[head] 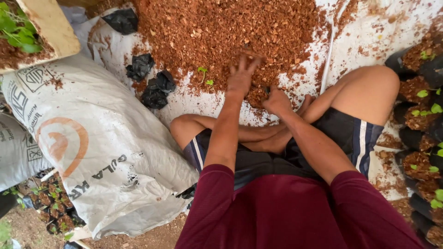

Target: Transplanting small seedlings into individual black plastic nursery bags filled with a brown potting medium.

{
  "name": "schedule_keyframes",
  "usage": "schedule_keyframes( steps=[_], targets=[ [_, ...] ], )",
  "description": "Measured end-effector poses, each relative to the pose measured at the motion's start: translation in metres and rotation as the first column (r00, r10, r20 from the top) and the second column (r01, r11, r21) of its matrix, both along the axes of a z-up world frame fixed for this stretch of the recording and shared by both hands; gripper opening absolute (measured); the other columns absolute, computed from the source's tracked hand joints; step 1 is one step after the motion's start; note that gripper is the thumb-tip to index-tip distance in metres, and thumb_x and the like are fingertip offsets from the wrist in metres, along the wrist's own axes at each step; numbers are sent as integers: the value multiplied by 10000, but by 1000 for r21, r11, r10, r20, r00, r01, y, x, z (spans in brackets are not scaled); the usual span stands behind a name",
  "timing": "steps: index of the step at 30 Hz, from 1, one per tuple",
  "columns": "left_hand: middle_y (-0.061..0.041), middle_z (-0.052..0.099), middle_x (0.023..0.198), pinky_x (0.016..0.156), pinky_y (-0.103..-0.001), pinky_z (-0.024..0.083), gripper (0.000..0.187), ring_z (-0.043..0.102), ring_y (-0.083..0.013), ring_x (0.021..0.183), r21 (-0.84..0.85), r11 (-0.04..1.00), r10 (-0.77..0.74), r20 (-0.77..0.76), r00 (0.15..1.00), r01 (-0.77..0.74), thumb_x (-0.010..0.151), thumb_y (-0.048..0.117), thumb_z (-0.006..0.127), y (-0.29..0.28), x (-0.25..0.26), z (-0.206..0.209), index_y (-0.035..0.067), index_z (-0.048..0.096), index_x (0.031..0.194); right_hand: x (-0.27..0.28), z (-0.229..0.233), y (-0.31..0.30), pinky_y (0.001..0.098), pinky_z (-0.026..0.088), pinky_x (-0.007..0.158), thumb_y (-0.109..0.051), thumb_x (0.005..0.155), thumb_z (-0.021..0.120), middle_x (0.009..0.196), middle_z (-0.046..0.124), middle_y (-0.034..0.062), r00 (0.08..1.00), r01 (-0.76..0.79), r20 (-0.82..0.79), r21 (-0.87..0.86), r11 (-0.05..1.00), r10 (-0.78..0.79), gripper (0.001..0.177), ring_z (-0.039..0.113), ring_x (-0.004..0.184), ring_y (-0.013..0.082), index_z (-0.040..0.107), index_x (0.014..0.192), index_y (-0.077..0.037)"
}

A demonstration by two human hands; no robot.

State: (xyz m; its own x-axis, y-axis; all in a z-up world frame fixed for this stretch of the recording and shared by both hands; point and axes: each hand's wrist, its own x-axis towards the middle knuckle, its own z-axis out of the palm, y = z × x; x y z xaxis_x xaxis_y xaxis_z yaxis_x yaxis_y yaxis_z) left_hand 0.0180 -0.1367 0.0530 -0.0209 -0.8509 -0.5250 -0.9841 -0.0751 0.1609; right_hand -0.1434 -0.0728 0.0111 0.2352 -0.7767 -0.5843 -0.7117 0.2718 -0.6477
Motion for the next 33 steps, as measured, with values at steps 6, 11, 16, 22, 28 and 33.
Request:
schedule_keyframes(
  steps=[6, 11, 16, 22, 28, 33],
  targets=[
    [-160, 207, 1658, 1024, -585, 584, 637, 333, -550, 1445, 100, 951, -284, -81, 955, 292, 958, -105, 546, 15, 9, -53, 247, 513, 1488, -1, -26, 0, 567, 555, 702, -125, 825, 551, 617, 660, 200, 993, 58, 101, -12, 998, -57, 554, 707, 632, 416, 547, 1298, 164],
    [-123, 492, 1424, 1102, -521, 535, 506, 569, -527, 1271, -67, 992, -116, -211, 971, 105, 941, -47, 563, 38, 23, 8, 246, 640, 1347, -13, 31, -1, 444, 619, 619, -181, 892, 543, 674, 710, 233, 957, 118, 243, 176, 977, -159, 643, 721, 534, 317, 455, 1433, 154],
    [-104, 551, 1297, 1058, -556, 546, 465, 617, -488, 1228, -151, 983, 12, -508, 861, -103, 844, 11, 791, 62, 12, 10, 200, 678, 1254, -24, 26, -1, 389, 622, 576, -51, 863, 550, 651, 704, 219, 930, 186, 289, 167, 968, -229, 537, 734, 560, 316, 542, 1368, 130],
    [-78, 602, 1264, 1053, -584, 531, 390, 633, -438, 1223, -309, 931, -50, -632, 773, -192, 824, 24, 840, 88, -11, -17, 168, 698, 1158, -24, 18, 10, 456, 590, 772, -146, 851, 664, 731, 718, 161, 973, 151, 178, -27, 988, -144, 365, 740, 772, 348, 724, 1193, -31],
    [-74, 626, 1161, 977, -525, 611, 203, 643, -383, 1180, -406, 831, -49, -733, 678, -380, 971, -80, 642, 109, -30, 19, 95, 679, 1066, -29, 0, 16, 508, 572, 820, -78, 845, 665, 908, 744, 227, 966, 172, 227, -201, 964, -125, 303, 726, 953, 438, 763, 1124, -11],
    [-95, 544, 1408, 1182, -488, 480, 331, 509, -341, 1403, -546, 680, -23, -683, 730, -490, 1045, -54, 516, 133, -35, 24, 107, 599, 1322, -32, -5, 16, 504, 574, 796, -51, 851, 672, 887, 737, 246, 958, 174, 263, -233, 957, -111, 286, 729, 896, 436, 746, 1111, 41]
  ],
)
